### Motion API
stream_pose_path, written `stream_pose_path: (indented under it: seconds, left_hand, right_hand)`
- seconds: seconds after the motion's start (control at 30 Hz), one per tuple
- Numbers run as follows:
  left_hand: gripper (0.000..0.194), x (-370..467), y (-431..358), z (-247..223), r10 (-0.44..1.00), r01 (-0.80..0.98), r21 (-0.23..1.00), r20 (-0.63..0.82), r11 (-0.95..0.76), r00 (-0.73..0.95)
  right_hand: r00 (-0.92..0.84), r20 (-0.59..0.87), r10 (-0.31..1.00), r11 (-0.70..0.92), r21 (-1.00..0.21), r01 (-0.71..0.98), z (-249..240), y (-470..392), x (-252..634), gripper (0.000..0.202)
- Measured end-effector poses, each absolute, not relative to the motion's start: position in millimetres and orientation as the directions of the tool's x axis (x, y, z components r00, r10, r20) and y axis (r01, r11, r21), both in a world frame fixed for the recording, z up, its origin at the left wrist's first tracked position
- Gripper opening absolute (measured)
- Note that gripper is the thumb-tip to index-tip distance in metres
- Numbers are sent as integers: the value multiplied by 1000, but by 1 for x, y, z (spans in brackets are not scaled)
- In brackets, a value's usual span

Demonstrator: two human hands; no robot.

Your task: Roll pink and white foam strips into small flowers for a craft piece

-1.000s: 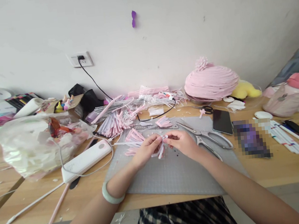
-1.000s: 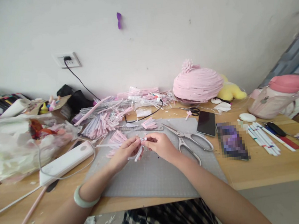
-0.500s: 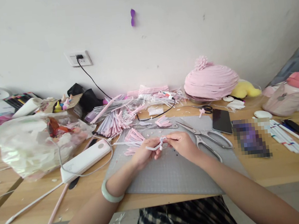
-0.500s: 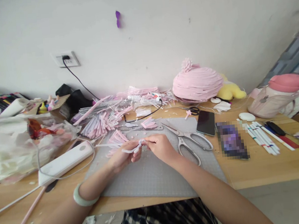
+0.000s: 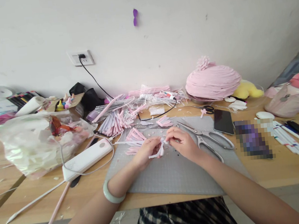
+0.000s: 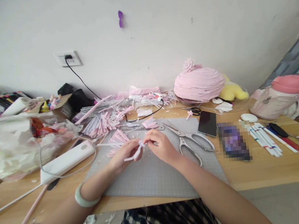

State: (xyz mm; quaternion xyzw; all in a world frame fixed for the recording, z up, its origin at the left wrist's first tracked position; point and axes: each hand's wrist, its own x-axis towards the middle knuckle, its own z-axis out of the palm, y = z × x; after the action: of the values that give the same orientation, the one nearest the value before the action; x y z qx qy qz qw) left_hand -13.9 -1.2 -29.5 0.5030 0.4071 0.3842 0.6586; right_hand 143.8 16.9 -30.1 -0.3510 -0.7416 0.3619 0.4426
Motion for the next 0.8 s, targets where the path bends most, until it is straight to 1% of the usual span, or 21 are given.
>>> stream_pose_path:
  seconds: [0.03,0.07,0.1,0.13,0.17,0.23,0.27,0.33,0.4,0.47,0.63,0.7,0.73,0.8]
  left_hand:
    - [26,-14,-1,-28,911,-115,971,-151,209,385]
    - [27,-14,-1,-28,917,-97,978,-137,185,374]
    - [28,-15,-1,-27,937,-41,991,-104,125,333]
    - [29,-16,0,-27,962,50,998,-52,40,269]
    - [29,-17,0,-26,979,165,985,17,-51,204]
    - [27,-20,1,-27,976,381,901,169,-208,134]
    - [25,-20,1,-27,963,453,849,234,-270,135]
    - [20,-21,0,-27,930,525,768,325,-367,174]
    - [19,-21,0,-27,906,553,719,361,-422,221]
    - [20,-21,-1,-26,902,547,717,348,-432,257]
    - [26,-23,2,-23,923,448,818,242,-360,300]
    - [30,-24,3,-22,941,372,889,157,-267,301]
    - [31,-23,2,-22,946,299,934,98,-194,308]
    - [31,-22,2,-23,937,76,997,-23,-4,350]
  right_hand:
    - [-330,430,841,504,-843,187,-30,17,144,10]
    - [-288,420,861,476,-864,162,-30,18,144,9]
    - [-251,369,895,408,-904,128,-30,18,144,7]
    - [-235,279,931,307,-947,91,-31,18,143,6]
    - [-247,171,954,191,-980,61,-32,19,142,9]
    - [-316,-19,948,-3,-999,52,-33,19,140,22]
    - [-359,-75,930,-55,-996,64,-34,18,139,28]
    - [-404,-107,909,-87,-994,68,-35,18,137,34]
    - [-410,-87,908,-75,-996,45,-36,18,137,34]
    - [-409,-68,910,-62,-998,27,-36,19,137,35]
    - [-464,-96,881,-94,-995,27,-32,18,139,32]
    - [-497,-103,862,-110,-994,16,-31,17,141,30]
    - [-514,-99,852,-116,-993,-2,-31,17,142,29]
    - [-548,-82,832,-133,-990,-54,-30,17,142,27]
